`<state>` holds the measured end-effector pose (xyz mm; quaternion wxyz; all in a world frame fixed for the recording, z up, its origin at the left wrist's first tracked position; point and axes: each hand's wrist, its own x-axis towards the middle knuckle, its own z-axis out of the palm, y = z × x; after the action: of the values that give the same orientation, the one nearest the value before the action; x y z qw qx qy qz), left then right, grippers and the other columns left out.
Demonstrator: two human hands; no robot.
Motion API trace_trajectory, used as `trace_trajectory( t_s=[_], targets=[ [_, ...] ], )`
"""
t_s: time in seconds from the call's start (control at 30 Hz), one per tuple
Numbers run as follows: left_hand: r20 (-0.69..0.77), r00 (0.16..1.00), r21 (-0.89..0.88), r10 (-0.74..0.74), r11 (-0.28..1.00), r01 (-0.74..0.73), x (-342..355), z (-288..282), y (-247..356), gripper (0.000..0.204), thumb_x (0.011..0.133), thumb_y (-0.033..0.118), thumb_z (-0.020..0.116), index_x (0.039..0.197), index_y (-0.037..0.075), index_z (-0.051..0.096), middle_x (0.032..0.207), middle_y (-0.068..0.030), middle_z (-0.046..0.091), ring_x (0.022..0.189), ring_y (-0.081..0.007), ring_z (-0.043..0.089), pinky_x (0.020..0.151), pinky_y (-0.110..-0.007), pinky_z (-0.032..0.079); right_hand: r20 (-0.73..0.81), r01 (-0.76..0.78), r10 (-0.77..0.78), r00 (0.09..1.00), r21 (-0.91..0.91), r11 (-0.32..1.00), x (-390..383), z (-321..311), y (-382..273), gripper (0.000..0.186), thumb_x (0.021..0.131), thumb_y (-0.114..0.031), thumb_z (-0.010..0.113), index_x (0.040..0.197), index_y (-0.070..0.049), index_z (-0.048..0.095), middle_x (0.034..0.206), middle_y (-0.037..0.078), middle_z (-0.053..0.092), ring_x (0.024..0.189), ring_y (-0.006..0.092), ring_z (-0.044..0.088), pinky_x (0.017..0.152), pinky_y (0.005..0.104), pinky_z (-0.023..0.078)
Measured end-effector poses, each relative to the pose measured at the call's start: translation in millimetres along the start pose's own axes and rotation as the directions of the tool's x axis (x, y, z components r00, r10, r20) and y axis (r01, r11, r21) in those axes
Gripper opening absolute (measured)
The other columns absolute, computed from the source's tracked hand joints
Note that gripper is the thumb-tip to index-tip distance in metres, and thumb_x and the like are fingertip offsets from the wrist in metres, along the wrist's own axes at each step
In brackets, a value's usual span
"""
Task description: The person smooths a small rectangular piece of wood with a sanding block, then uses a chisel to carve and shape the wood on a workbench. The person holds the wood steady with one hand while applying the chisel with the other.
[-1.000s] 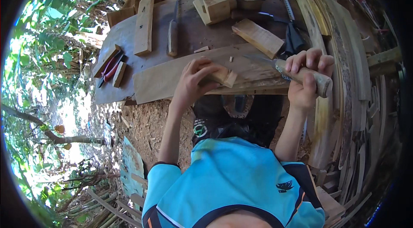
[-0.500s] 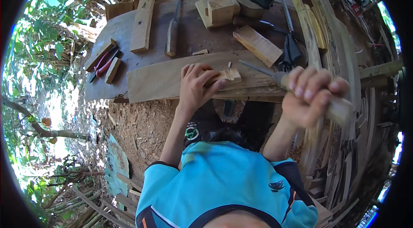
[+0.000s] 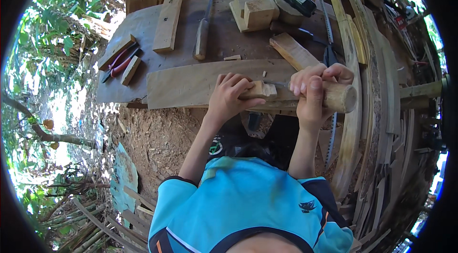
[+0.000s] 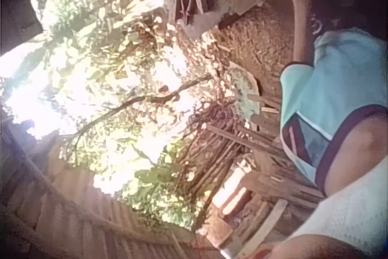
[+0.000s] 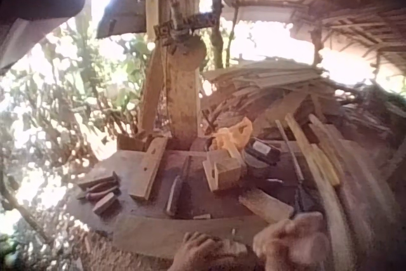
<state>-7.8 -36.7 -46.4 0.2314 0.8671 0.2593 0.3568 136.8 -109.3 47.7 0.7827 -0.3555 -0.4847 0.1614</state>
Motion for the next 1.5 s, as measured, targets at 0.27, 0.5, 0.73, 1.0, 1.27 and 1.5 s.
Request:
trace_trajectory(
  t_s=[0.27, 0.5, 0.73, 1.0, 1.27, 1.5],
  targets=[
    [-0.016, 0.999, 0.043, -0.029, 0.999, 0.029, 0.2, 2.8, 1.7, 0.041, 0.058, 0.04, 0.078, 0.079, 0.009, 0.06, 0.083, -0.0021, 0.059, 0.081, -0.0202, 0.056, 0.076, -0.033, 0.039, -0.106, 0.012, -0.021, 0.994, -0.089, 0.996, 23.2, -7.8, 13.9, 0.037, 0.088, -0.011, 0.051, 0.12, -0.004, 0.033, 0.085, 0.007, 0.048, 0.068, 0.0151, 0.049, 0.067, 0.032, 0.044],
    [-0.02, 1.0, 0.048, -0.022, 0.999, 0.023, 0.5, 2.1, 0.7, 0.041, 0.058, 0.04, 0.079, 0.075, 0.007, 0.06, 0.081, -0.0034, 0.061, 0.075, -0.0194, 0.057, 0.074, -0.032, 0.039, -0.233, 0.052, -0.058, 0.971, -0.034, 0.998, 24.8, -4.4, 28.3, 0.052, 0.087, -0.024, 0.058, 0.13, -0.01, 0.032, 0.09, 0.005, 0.046, 0.067, 0.0153, 0.049, 0.061, 0.0339, 0.047],
    [-0.239, 0.969, -0.109, 0.066, 0.99, -0.094, -4.9, 12.4, -4.8, 0.036, 0.058, 0.032, 0.08, 0.073, 0.007, 0.059, 0.076, -0.0047, 0.058, 0.072, -0.0214, 0.054, 0.073, -0.031, 0.04, -0.007, 0.239, -0.239, 0.971, 0.059, 0.969, 29.6, 1.4, -46.4, 0.037, 0.086, -0.049, 0.053, 0.109, -0.021, 0.043, 0.081, 0.002, 0.045, 0.049, 0.0073, 0.042, 0.038, 0.0219, 0.035],
    [-0.06, 0.992, 0.045, 0.112, 0.993, -0.109, -3.4, 6.9, -9.8, 0.035, 0.051, 0.016, 0.08, 0.074, 0.007, 0.056, 0.08, -0.0031, 0.057, 0.078, -0.0212, 0.053, 0.073, -0.033, 0.038, -0.163, 0.122, -0.205, 0.965, -0.411, 0.903, 9.8, 20.4, -4.8, 0.011, 0.094, -0.028, 0.041, 0.101, -0.022, 0.038, 0.059, -0.001, 0.044, 0.038, 0.0073, 0.036, 0.036, 0.0214, 0.033],
    [-0.083, 0.989, 0.061, 0.12, 0.992, -0.115, -1.4, 8.6, -11.5, 0.032, 0.055, 0.016, 0.078, 0.074, 0.007, 0.055, 0.077, -0.0033, 0.055, 0.075, -0.0214, 0.052, 0.071, -0.032, 0.038, -0.065, 0.174, -0.23, 0.971, -0.469, 0.866, 10.3, 30.8, 0.5, 0.028, 0.079, -0.005, 0.059, 0.098, -0.011, 0.039, 0.068, 0.003, 0.049, 0.045, 0.0089, 0.045, 0.039, 0.0227, 0.037],
    [-0.089, 0.98, 0.052, 0.178, 0.983, -0.174, -0.3, 9.6, -10.1, 0.032, 0.054, 0.015, 0.077, 0.075, 0.007, 0.056, 0.078, -0.0032, 0.055, 0.075, -0.0213, 0.052, 0.07, -0.032, 0.038, -0.068, 0.046, -0.054, 0.996, -0.122, 0.992, 5.2, 30.0, 16.8, 0.031, 0.077, 0.011, 0.052, 0.095, -0.01, 0.038, 0.066, 0.003, 0.047, 0.045, 0.0093, 0.044, 0.039, 0.0239, 0.038]
  ],
)
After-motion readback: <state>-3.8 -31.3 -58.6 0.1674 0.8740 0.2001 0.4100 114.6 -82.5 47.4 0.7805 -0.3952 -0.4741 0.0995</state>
